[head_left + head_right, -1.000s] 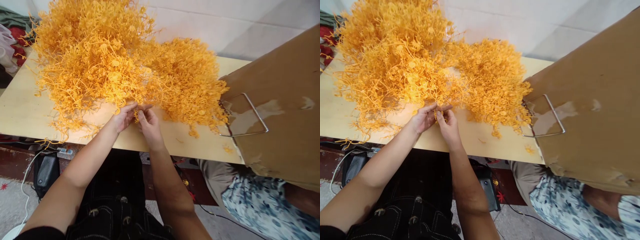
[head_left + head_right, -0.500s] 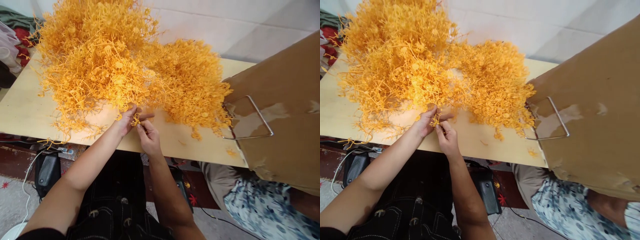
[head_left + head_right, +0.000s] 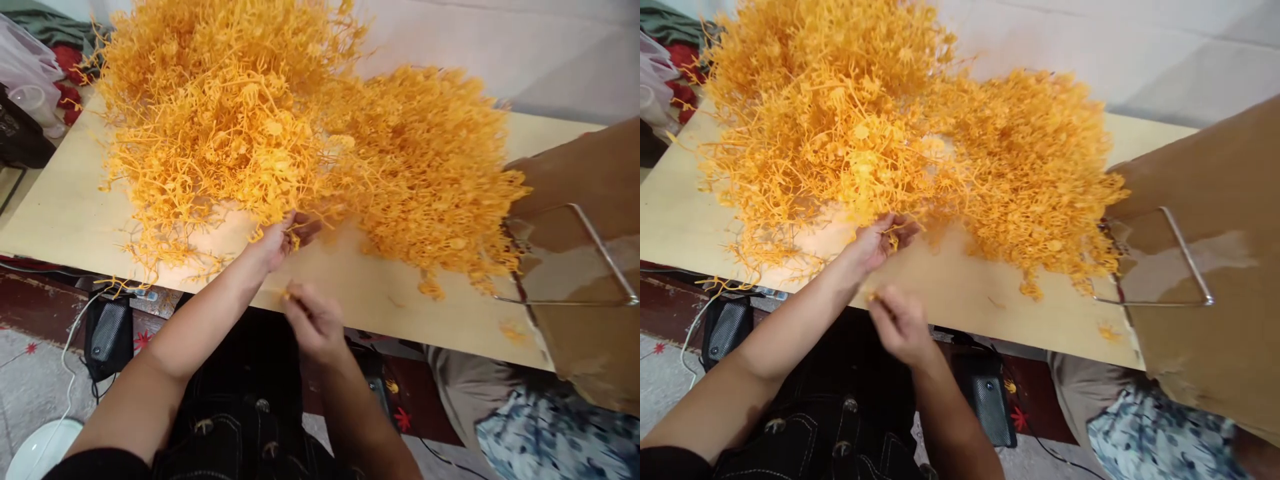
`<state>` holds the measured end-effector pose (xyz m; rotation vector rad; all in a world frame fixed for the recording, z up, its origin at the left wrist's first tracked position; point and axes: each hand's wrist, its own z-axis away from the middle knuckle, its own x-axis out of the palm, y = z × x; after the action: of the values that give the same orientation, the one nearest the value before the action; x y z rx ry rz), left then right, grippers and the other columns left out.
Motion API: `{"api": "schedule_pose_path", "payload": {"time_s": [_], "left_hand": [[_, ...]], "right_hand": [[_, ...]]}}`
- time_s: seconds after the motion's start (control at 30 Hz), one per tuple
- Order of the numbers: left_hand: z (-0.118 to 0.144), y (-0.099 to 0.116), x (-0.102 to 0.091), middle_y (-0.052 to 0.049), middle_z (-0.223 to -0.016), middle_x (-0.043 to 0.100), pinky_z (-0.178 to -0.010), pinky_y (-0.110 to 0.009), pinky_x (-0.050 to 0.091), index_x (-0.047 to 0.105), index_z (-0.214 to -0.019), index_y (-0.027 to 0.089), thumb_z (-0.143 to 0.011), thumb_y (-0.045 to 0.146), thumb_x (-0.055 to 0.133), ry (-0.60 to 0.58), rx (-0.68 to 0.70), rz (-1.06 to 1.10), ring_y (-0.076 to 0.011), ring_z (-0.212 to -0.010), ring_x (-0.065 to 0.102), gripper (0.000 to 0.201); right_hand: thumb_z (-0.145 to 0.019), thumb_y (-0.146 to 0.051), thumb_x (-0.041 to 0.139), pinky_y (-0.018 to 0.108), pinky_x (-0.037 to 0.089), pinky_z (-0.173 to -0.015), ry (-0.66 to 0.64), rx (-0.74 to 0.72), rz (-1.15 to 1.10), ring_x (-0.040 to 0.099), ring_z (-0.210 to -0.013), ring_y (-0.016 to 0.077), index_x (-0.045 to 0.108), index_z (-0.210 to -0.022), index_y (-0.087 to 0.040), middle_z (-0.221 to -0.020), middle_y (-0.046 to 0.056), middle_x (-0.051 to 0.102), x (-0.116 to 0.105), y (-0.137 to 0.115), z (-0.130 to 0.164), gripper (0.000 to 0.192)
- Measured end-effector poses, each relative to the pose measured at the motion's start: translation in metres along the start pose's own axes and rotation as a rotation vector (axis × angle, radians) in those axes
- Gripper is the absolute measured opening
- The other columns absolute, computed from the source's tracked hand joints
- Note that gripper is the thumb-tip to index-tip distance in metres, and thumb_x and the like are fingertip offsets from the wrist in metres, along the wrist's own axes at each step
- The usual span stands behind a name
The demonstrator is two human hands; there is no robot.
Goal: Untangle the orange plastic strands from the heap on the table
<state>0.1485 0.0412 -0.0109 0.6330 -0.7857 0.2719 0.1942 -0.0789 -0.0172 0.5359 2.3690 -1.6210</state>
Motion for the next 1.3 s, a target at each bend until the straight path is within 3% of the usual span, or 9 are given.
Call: {"api": "schedule_pose_path", "payload": {"time_s": [0.1, 0.27, 0.4, 0.63, 0.77, 0.97, 1.17, 1.23, 1.3], "left_hand": [[0.000, 0.006, -0.003, -0.002, -0.067, 0.064, -0.080, -0.029, 0.047, 0.058, -0.075, 0.013, -0.084, 0.026, 0.046, -0.036, -0.047, 0.014, -0.0142, -0.082, 0.065, 0.019], [0.001, 0.008, -0.007, -0.005, -0.071, 0.066, -0.074, -0.025, 0.048, 0.060, -0.076, 0.011, -0.087, 0.025, 0.039, -0.177, -0.006, -0.079, -0.0135, -0.077, 0.065, 0.027], [0.003, 0.006, -0.006, -0.007, -0.076, 0.068, -0.077, -0.027, 0.048, 0.061, -0.079, 0.011, -0.086, 0.025, 0.040, -0.231, 0.021, -0.117, -0.0156, -0.085, 0.065, 0.026], [0.004, 0.006, -0.004, -0.007, -0.077, 0.069, -0.080, -0.029, 0.048, 0.060, -0.077, 0.011, -0.086, 0.026, 0.040, -0.230, 0.036, -0.105, -0.0152, -0.085, 0.064, 0.027], [0.002, 0.006, -0.004, -0.003, -0.064, 0.063, -0.072, -0.025, 0.047, 0.058, -0.070, 0.011, -0.087, 0.022, 0.038, -0.199, 0.032, -0.084, -0.0113, -0.069, 0.062, 0.028], [0.007, 0.009, 0.000, 0.006, -0.042, 0.036, -0.051, -0.016, 0.039, 0.042, -0.057, 0.014, -0.088, 0.014, 0.032, -0.118, 0.006, 0.034, -0.0036, -0.040, 0.042, 0.033], [-0.004, 0.018, -0.008, 0.007, -0.042, 0.027, -0.039, -0.015, 0.028, 0.039, -0.059, 0.016, -0.088, 0.021, 0.034, -0.210, 0.074, 0.084, -0.0039, -0.035, 0.033, 0.030], [-0.004, 0.019, -0.011, 0.007, -0.042, 0.026, -0.037, -0.015, 0.024, 0.038, -0.057, 0.016, -0.086, 0.024, 0.038, -0.292, 0.033, -0.002, -0.0036, -0.034, 0.031, 0.030], [-0.001, 0.021, -0.012, 0.007, -0.042, 0.023, -0.035, -0.015, 0.021, 0.035, -0.053, 0.016, -0.085, 0.025, 0.038, -0.349, -0.046, -0.077, -0.0037, -0.032, 0.027, 0.033]], "right_hand": [[-0.081, -0.016, 0.047, 0.022, 0.028, -0.047, -0.042, 0.055, -0.091, 0.034, -0.050, 0.0064, 0.043, -0.065, -0.019, -0.056, -0.004, 0.036, 0.009, -0.002, 0.000, 0.016], [-0.079, -0.027, 0.046, 0.019, 0.019, -0.037, 0.299, 0.462, -0.419, 0.026, -0.040, 0.0047, 0.043, -0.070, -0.020, -0.051, -0.007, 0.033, -0.002, 0.021, -0.012, 0.012], [-0.075, -0.029, 0.049, 0.018, 0.018, -0.035, 0.342, 0.576, -0.504, 0.023, -0.037, 0.0039, 0.043, -0.084, -0.023, -0.052, -0.009, 0.031, -0.008, 0.028, -0.024, 0.012], [-0.073, -0.037, 0.059, 0.028, 0.044, -0.064, 0.362, 0.321, -0.180, 0.054, -0.073, 0.0135, 0.045, -0.089, -0.020, -0.082, 0.003, 0.054, 0.006, 0.030, -0.042, 0.027], [-0.083, -0.034, 0.044, 0.028, 0.041, -0.064, 0.255, 0.245, 0.041, 0.051, -0.068, 0.0132, 0.047, -0.082, -0.020, -0.076, 0.002, 0.053, 0.007, 0.034, -0.042, 0.014], [-0.086, -0.029, 0.038, 0.025, 0.032, -0.053, 0.175, 0.167, 0.226, 0.041, -0.054, 0.0108, 0.043, -0.069, -0.020, -0.059, -0.001, 0.042, 0.002, 0.023, -0.031, 0.020], [-0.084, -0.022, 0.039, 0.024, 0.032, -0.052, -0.481, -0.216, 0.158, 0.040, -0.054, 0.0100, 0.045, -0.065, -0.020, -0.060, -0.001, 0.047, 0.025, -0.020, 0.000, 0.019], [-0.084, -0.021, 0.038, 0.024, 0.035, -0.053, -0.425, -0.162, 0.178, 0.043, -0.057, 0.0104, 0.048, -0.069, -0.020, -0.062, 0.000, 0.050, 0.018, -0.027, -0.001, 0.018], [-0.085, -0.022, 0.038, 0.024, 0.038, -0.055, -0.180, -0.022, 0.232, 0.046, -0.058, 0.0105, 0.050, -0.072, -0.019, -0.063, 0.000, 0.051, -0.009, -0.023, -0.010, 0.017]]}}
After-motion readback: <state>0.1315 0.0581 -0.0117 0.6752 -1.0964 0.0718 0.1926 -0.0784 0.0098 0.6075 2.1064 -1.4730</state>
